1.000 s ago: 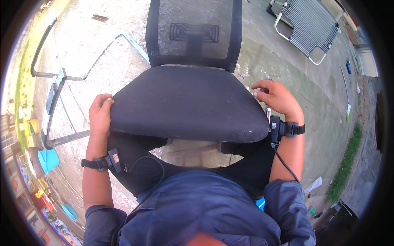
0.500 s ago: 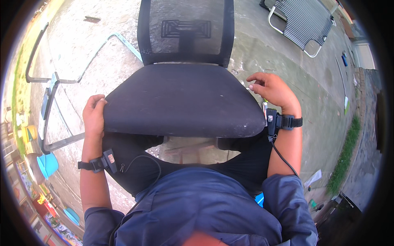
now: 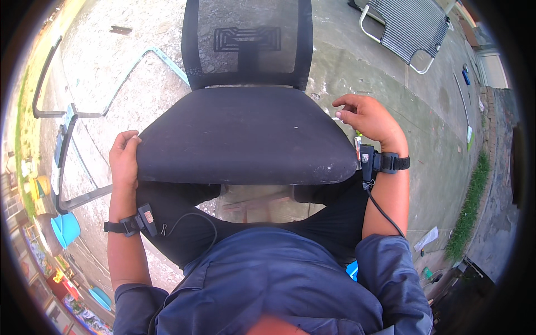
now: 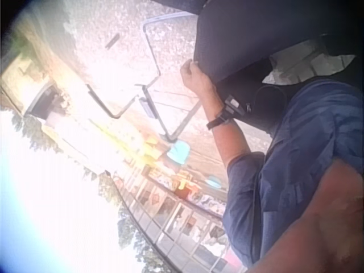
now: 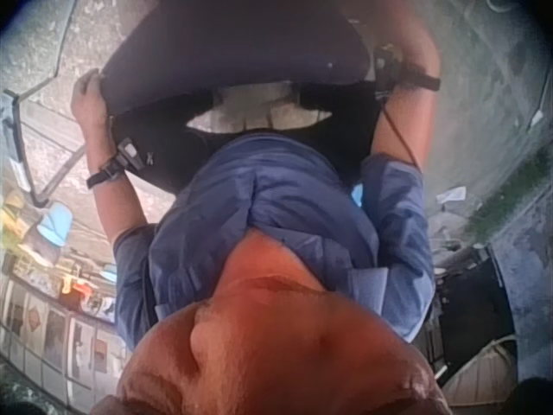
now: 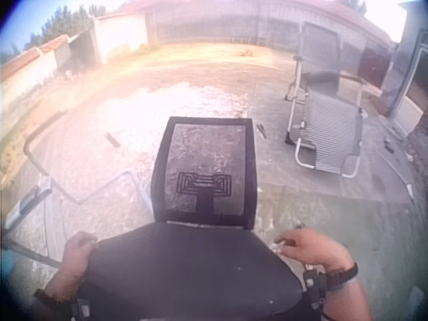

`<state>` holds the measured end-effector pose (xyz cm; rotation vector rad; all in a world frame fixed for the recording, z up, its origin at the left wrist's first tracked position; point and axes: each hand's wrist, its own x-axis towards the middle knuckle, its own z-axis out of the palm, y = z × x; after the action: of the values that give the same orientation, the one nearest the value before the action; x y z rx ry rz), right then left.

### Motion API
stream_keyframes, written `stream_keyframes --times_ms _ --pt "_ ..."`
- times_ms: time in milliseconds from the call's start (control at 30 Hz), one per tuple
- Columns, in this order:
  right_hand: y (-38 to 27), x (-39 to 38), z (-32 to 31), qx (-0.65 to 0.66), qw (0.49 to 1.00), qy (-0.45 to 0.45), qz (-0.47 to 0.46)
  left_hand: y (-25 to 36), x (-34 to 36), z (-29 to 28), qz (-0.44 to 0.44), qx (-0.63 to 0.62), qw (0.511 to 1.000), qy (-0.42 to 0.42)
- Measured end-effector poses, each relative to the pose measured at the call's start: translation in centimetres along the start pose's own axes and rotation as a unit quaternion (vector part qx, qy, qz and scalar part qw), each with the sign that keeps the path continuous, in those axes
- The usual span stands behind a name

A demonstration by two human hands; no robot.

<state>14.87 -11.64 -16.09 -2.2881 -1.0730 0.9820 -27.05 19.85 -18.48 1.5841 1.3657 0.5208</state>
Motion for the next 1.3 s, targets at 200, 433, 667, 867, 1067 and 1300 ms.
stream_keyframes --times_ms 200,433,667,867,1067,1300 --pt "-0.26 -0.05 0.01 0.009 1.000 -0.001 0.009 0.13 -0.08 0.03 0.004 -0.001 1.000 -0.003" --pt "-0.36 -0.08 -0.04 -0.008 1.000 0.006 -0.003 0.39 0.00 0.00 0.007 0.013 1.000 -0.013" --pt "-0.63 -0.06 -0.04 -0.006 1.000 0.003 0.007 0.46 0.01 0.02 0.008 0.013 1.000 -0.011" --pt "-0.39 0.10 0.09 -0.006 1.000 0.007 0.002 0.32 0.07 -0.01 0.006 0.002 1.000 -0.005" --pt "-0.28 0.09 0.09 -0.001 1.000 0.006 0.004 0.27 0.16 -0.01 0.006 0.005 1.000 -0.007" --pt "-0.29 0.26 0.20 0.000 1.000 0.005 0.006 0.74 -0.05 0.11 0.000 0.013 1.000 -0.005"
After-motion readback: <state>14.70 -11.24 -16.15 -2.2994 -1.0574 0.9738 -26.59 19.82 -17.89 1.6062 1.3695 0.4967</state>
